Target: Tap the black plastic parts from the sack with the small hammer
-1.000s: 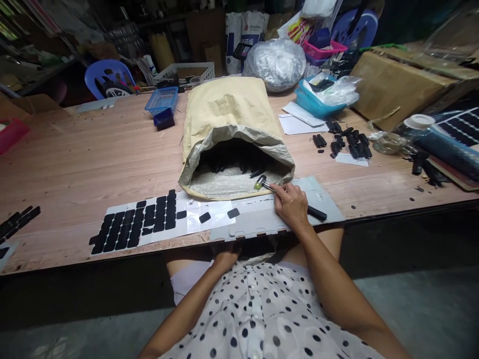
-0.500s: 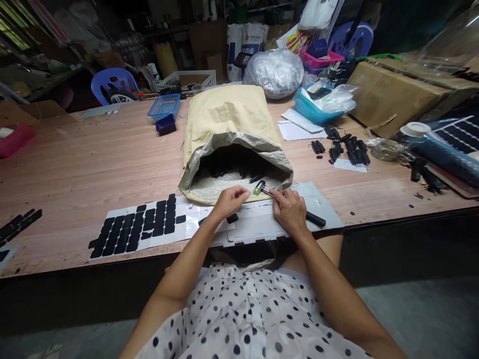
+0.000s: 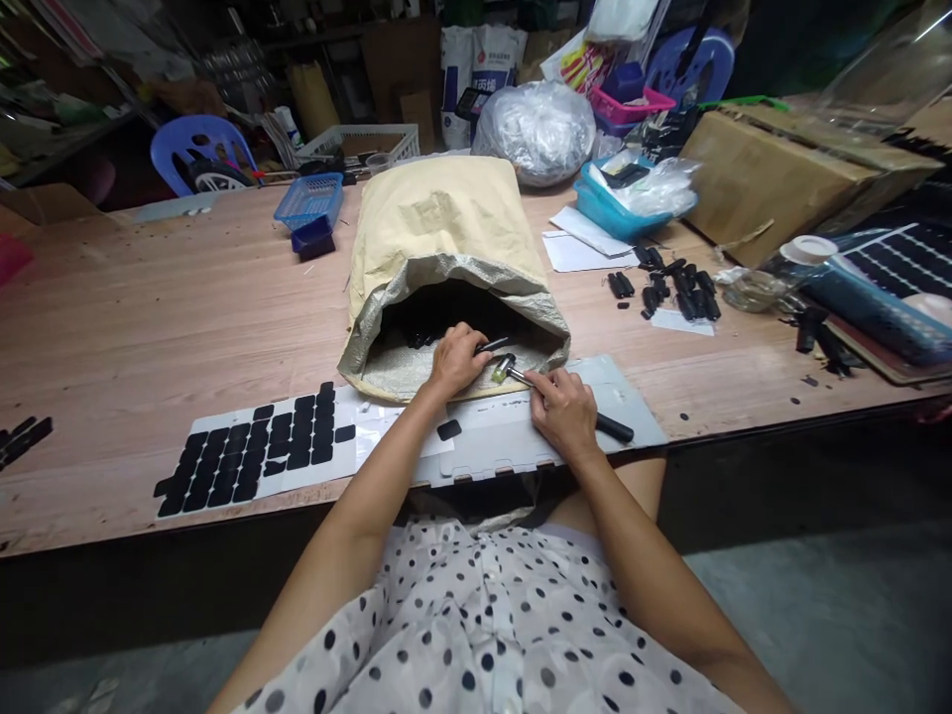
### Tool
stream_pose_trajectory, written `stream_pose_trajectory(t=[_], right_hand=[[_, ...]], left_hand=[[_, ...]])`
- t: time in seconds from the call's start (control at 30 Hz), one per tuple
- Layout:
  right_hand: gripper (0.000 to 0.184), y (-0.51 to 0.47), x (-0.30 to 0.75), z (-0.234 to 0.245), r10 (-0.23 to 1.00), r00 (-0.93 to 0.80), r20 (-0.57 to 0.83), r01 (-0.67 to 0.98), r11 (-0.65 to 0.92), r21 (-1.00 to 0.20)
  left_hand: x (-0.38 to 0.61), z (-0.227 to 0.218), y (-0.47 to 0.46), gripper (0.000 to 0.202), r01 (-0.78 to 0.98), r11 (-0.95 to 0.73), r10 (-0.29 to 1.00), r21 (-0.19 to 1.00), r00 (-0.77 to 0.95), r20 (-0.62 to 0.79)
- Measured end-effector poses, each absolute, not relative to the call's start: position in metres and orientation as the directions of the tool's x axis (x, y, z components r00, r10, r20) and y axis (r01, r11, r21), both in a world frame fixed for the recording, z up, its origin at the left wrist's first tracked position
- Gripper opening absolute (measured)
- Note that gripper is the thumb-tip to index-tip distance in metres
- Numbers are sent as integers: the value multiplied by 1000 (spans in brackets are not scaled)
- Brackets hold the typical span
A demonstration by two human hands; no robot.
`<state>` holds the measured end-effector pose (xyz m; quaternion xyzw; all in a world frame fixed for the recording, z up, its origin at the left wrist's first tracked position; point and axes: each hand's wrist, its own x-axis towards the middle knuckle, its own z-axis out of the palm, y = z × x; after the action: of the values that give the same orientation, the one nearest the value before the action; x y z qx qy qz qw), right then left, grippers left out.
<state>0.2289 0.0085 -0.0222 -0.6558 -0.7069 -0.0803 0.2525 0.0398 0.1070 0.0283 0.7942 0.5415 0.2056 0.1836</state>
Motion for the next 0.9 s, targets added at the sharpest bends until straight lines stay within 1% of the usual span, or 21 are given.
stream_pose_trajectory(t=[0.07,0.2,0.27,0.4,0.5,0.57,0.67,0.77,0.83,0.9], right_hand=[[33,8,228,-22,892,-2,453,967,117,-227],[32,9,227,-21,893,20,450,965,100,-243],[30,9,228,-21,892,28,451,964,96,-249],[28,11,233,-21,896,34,443,960,94,-265],[29,9,237,-18,899,28,438,951,111,-289],[33,4,238,-14,894,34,448,934,130,-332],[37,-10,234,-4,887,34,460,880,192,-435],[39,-24,228,6,899,-30,437,811,278,-515],[39,-31,224,11,910,-74,408,791,303,-532],[37,-37,221,14,915,-96,391,797,306,-521]], left_hand=[[19,30,89,13,742,-352,933,570,327,150],[-10,19,45,14,686,-346,914,640,399,66],[-12,10,30,13,685,-330,918,650,393,52],[-4,0,20,19,699,-307,938,646,336,82],[0,0,22,16,704,-301,941,644,329,79],[1,1,23,13,697,-305,938,649,339,77],[0,0,23,13,686,-309,935,658,344,80],[-1,-1,23,13,679,-302,937,669,342,76],[0,-2,23,14,679,-296,937,672,342,67],[0,-1,23,14,681,-291,938,672,341,61]])
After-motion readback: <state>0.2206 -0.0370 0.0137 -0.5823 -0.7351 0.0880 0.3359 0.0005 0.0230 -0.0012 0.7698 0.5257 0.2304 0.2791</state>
